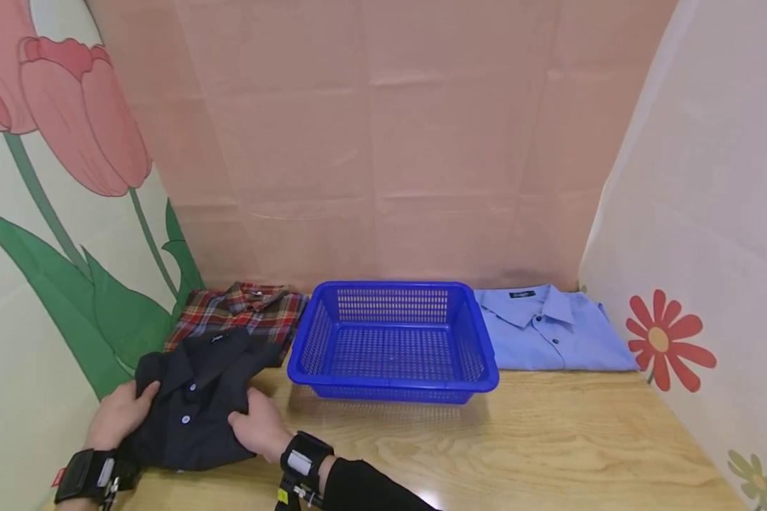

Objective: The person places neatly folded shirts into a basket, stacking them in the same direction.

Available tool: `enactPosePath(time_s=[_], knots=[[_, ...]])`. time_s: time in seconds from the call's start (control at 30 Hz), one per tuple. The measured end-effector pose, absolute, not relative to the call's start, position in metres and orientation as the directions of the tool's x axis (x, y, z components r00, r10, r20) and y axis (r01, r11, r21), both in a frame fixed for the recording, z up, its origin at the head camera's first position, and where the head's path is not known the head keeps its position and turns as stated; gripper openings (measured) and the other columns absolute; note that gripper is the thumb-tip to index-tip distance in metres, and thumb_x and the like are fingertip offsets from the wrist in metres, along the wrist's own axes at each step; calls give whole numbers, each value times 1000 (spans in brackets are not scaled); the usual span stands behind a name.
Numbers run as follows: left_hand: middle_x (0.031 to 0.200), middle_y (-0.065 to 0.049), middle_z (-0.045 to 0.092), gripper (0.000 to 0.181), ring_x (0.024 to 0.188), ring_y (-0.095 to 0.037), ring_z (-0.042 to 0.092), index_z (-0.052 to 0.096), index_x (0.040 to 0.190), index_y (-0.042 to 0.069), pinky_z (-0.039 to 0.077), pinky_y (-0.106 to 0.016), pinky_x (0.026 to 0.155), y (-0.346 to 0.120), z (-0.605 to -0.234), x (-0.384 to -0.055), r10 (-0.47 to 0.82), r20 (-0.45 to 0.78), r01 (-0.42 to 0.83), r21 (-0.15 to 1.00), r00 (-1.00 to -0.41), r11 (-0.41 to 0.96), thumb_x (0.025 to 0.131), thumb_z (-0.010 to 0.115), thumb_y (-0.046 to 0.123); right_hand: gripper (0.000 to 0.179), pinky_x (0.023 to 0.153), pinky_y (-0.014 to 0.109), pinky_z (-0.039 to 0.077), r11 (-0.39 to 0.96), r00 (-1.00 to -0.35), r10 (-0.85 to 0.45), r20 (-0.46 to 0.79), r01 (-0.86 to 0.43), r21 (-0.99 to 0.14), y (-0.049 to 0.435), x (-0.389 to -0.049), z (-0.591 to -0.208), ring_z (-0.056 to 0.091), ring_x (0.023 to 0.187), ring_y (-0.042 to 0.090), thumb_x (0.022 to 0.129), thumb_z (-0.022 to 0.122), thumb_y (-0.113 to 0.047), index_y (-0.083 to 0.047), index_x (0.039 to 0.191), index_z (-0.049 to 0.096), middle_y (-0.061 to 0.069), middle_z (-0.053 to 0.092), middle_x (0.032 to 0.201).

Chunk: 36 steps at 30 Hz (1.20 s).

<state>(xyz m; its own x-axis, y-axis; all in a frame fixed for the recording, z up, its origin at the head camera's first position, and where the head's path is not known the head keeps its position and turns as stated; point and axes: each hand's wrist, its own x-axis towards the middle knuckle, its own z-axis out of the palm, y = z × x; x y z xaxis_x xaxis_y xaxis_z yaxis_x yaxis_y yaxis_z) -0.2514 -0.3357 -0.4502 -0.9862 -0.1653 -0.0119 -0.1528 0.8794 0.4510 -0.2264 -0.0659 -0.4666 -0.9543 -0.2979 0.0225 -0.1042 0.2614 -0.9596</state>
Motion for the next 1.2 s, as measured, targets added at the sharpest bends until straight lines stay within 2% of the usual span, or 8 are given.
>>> enactPosePath(time_s=[0.13,0.37,0.47,0.57,0.7,0.83,1.03,1.2], knots=[[108,-44,55,60,96,-57,57,51,110,-20,48,-56,71,-331,-449,-251,-185,17,-155,470,-983,869,104,36,38,34,86,28,51,364,-935,-346,81,-213,-907,-62,-228,-457,64,99,14,87,62,-12,-6,120,62,6,69,112],[108,-44,54,60,95,-60,56,51,107,-15,47,-60,69,-317,-448,-249,-252,95,-172,507,-963,845,104,35,43,54,97,30,49,470,-916,-393,81,-276,-838,-55,-228,-438,59,118,13,89,61,-23,-9,141,53,4,63,132],[110,-44,54,60,98,-60,55,50,107,-13,47,-62,72,-309,-447,-250,-264,132,-159,522,-955,838,104,33,45,54,99,33,48,480,-916,-392,81,-279,-832,-49,-229,-430,58,121,15,91,60,-24,-10,142,52,5,61,135],[112,-43,54,58,100,-61,55,51,107,-11,46,-63,74,-301,-442,-253,-266,182,-129,542,-947,830,104,33,45,46,97,34,50,455,-911,-390,132,-315,-833,-41,-231,-423,60,119,18,94,58,-23,-9,138,55,7,63,132],[116,-42,55,55,102,-60,55,52,110,-8,45,-65,78,-287,-434,-256,-276,248,-91,570,-929,816,105,35,44,37,89,33,53,459,-896,-390,215,-391,-798,-25,-234,-412,66,110,22,99,54,-27,-6,129,60,12,68,122],[117,-40,56,52,102,-58,57,53,113,-7,46,-63,81,-272,-426,-260,-259,319,-23,590,-911,807,105,36,42,40,87,34,54,449,-896,-377,236,-400,-799,-8,-238,-399,67,107,22,102,50,-34,-7,128,60,12,69,118],[116,-38,60,48,102,-56,59,55,114,-5,46,-63,81,-254,-418,-268,-254,416,59,607,-874,792,105,39,39,40,94,37,51,420,-899,-352,259,-399,-815,12,-244,-389,64,112,21,102,49,-37,-12,132,59,8,68,123],[118,-36,60,48,103,-55,59,55,120,-5,46,-63,83,-244,-411,-272,-257,450,91,619,-855,780,105,41,38,45,101,43,47,434,-903,-350,251,-394,-810,30,-247,-386,59,123,25,103,46,-40,-14,139,53,10,60,135]])
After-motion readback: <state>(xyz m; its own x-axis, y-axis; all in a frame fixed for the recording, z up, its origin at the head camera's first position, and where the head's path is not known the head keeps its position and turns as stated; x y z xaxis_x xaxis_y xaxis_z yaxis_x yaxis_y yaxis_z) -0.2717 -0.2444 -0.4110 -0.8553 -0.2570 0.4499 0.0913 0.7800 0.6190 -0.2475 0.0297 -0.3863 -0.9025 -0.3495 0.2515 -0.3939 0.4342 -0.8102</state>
